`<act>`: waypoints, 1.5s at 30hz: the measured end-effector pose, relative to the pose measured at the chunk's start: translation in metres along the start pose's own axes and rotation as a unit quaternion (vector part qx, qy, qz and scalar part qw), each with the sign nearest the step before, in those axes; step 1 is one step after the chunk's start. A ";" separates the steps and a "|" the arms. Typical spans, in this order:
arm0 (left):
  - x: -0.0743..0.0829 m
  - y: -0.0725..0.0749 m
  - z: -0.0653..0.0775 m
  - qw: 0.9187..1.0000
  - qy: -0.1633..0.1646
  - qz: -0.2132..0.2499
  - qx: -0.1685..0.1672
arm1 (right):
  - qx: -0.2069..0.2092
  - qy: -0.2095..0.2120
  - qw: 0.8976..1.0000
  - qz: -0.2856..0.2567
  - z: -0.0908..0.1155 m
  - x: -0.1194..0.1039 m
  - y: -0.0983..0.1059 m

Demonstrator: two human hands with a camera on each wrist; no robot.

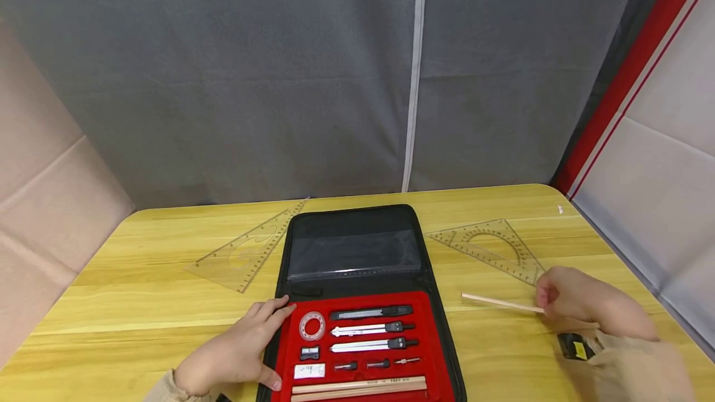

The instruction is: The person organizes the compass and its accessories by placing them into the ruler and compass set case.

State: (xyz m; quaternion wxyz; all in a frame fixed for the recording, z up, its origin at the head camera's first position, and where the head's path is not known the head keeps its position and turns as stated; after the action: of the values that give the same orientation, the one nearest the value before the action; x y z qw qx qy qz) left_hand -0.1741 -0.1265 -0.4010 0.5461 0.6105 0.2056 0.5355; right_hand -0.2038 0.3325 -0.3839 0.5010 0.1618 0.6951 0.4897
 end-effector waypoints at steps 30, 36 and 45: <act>0.000 0.000 -0.001 1.000 -0.008 -0.019 0.005 | -0.010 0.098 0.995 0.020 -0.035 -0.160 -0.042; 0.000 0.001 -0.001 1.000 -0.012 -0.024 0.005 | -0.049 0.095 0.994 0.022 -0.041 -0.176 -0.059; 0.001 0.001 -0.001 1.000 -0.013 -0.026 0.006 | -0.082 0.091 0.992 0.031 -0.044 -0.196 -0.082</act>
State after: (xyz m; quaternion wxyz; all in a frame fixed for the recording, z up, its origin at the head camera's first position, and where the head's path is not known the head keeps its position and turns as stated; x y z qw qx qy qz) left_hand -0.1752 -0.1255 -0.4001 0.5583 0.6154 0.2176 0.5121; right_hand -0.1325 0.1309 -0.3472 0.4318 0.0959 0.6899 0.5731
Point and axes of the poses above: each hand's wrist, its own z-axis away from the middle knuckle, its own y-axis out of the back of the hand, x = y × z, the point moved 5 cm from there along -z, towards the middle knuckle, and after that the axes turned 8 degrees about x, right-handed, at the moved point
